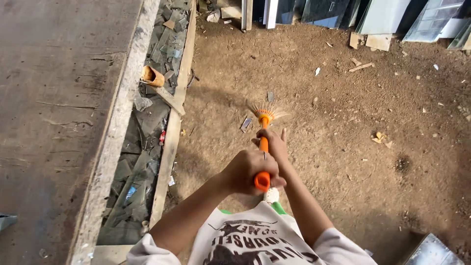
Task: The recorder assembles a broom by attaching a long handle to the brush head.
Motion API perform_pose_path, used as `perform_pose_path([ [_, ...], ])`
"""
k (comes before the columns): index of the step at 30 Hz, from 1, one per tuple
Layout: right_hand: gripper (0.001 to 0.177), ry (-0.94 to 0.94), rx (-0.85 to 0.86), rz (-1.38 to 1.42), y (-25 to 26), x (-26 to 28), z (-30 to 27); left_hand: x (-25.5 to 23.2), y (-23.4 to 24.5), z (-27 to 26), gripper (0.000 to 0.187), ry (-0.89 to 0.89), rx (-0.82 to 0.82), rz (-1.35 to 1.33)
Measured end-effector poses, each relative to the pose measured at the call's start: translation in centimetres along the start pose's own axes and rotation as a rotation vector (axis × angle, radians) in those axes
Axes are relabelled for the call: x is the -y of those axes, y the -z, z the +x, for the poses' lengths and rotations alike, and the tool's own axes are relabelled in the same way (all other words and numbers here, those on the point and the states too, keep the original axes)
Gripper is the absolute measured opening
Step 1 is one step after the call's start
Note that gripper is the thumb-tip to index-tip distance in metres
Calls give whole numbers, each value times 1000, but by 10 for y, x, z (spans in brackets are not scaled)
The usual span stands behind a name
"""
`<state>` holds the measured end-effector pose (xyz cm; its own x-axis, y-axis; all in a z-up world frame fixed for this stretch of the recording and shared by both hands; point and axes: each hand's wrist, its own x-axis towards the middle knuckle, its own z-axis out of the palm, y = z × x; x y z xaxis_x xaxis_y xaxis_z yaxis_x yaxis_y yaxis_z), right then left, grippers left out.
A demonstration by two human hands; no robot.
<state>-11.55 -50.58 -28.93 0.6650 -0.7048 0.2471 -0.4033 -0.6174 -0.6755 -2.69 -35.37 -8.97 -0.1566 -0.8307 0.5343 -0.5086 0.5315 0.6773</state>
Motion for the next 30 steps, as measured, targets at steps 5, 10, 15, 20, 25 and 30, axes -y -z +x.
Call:
perform_pose_path([
  [5,26,-56,261,133,-38,-122,30,60,-54,27,28,268,-158,63],
  [10,29,265,478,164,21,-80,80,29,-13,106,21,196,-246,89],
  [15,37,454,240,-6,31,-105,146,49,33,176,27,-30,-232,13],
  [20,27,190,285,73,53,-136,209,118,34,217,32,-165,-13,17],
  [25,19,37,157,45,76,-158,250,169,37,267,32,-192,107,-92],
  [30,18,-85,51,-129,119,-208,297,223,13,320,34,-187,150,-126],
])
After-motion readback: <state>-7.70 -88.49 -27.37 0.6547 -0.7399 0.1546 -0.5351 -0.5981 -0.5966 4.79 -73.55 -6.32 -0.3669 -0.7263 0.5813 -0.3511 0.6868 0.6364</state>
